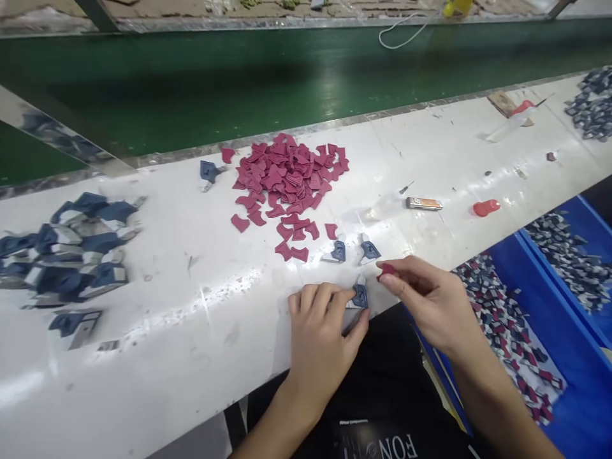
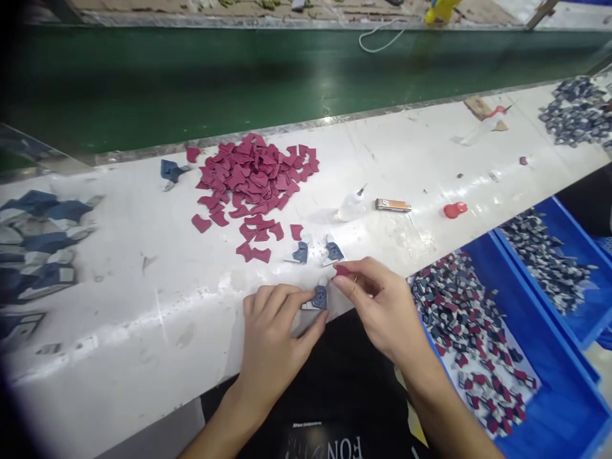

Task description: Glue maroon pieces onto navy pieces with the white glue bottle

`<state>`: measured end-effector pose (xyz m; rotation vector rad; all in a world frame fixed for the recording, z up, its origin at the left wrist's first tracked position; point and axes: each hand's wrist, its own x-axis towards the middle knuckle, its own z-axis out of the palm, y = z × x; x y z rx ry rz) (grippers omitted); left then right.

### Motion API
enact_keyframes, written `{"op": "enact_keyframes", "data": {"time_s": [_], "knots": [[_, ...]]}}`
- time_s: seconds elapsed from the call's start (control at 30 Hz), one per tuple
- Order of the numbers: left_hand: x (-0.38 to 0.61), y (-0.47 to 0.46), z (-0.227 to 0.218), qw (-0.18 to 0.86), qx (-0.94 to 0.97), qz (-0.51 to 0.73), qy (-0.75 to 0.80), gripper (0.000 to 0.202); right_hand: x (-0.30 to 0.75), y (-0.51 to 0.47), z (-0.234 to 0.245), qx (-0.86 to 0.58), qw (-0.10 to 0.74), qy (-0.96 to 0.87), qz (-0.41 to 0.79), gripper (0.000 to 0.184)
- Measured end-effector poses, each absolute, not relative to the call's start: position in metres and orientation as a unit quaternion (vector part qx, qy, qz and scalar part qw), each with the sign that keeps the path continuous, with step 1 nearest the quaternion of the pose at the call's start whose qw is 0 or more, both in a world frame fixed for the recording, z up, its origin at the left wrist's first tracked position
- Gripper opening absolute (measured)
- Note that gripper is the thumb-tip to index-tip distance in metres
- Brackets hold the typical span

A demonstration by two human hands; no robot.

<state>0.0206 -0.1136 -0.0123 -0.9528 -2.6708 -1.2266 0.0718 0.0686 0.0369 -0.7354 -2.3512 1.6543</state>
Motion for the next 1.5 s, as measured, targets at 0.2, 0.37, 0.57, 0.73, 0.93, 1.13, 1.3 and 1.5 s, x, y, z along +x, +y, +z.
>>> {"op": "enact_keyframes", "data": {"time_s": [0.2,0.37,0.57,0.73,0.93,1.13,1.3,1.5], "knots": [[0.018,-0.114,-0.013,0.029,-0.321,-0.385,-0.865,0.013,0.084,0.054,0.018,-0.317,-0.010,-0.662,0.679,0.035],[0.017,-0.113,-0.014,0.037,-0.325,-0.382,-0.864,0.013,0.079,0.053,0.018,-0.334,-0.029,-0.654,0.679,0.042],[0.018,-0.113,-0.015,0.036,-0.326,-0.382,-0.864,0.014,0.076,0.052,0.019,-0.322,-0.037,-0.663,0.675,0.041],[0.018,-0.113,-0.015,0.034,-0.326,-0.381,-0.865,0.012,0.074,0.052,0.020,-0.338,-0.052,-0.659,0.670,0.041],[0.017,-0.114,-0.012,0.036,-0.325,-0.386,-0.863,0.014,0.069,0.053,0.023,-0.340,-0.069,-0.684,0.641,0.043],[0.019,-0.117,-0.010,0.055,-0.342,-0.407,-0.845,0.023,0.068,0.058,0.023,-0.353,-0.147,-0.671,0.635,0.043],[0.020,-0.122,-0.011,0.071,-0.372,-0.393,-0.838,0.030,0.066,0.064,0.021,-0.353,-0.195,-0.636,0.658,0.045],[0.016,-0.125,-0.009,0.066,-0.402,-0.376,-0.832,0.023,0.062,0.064,0.025,-0.356,-0.215,-0.624,0.662,0.042]]}}
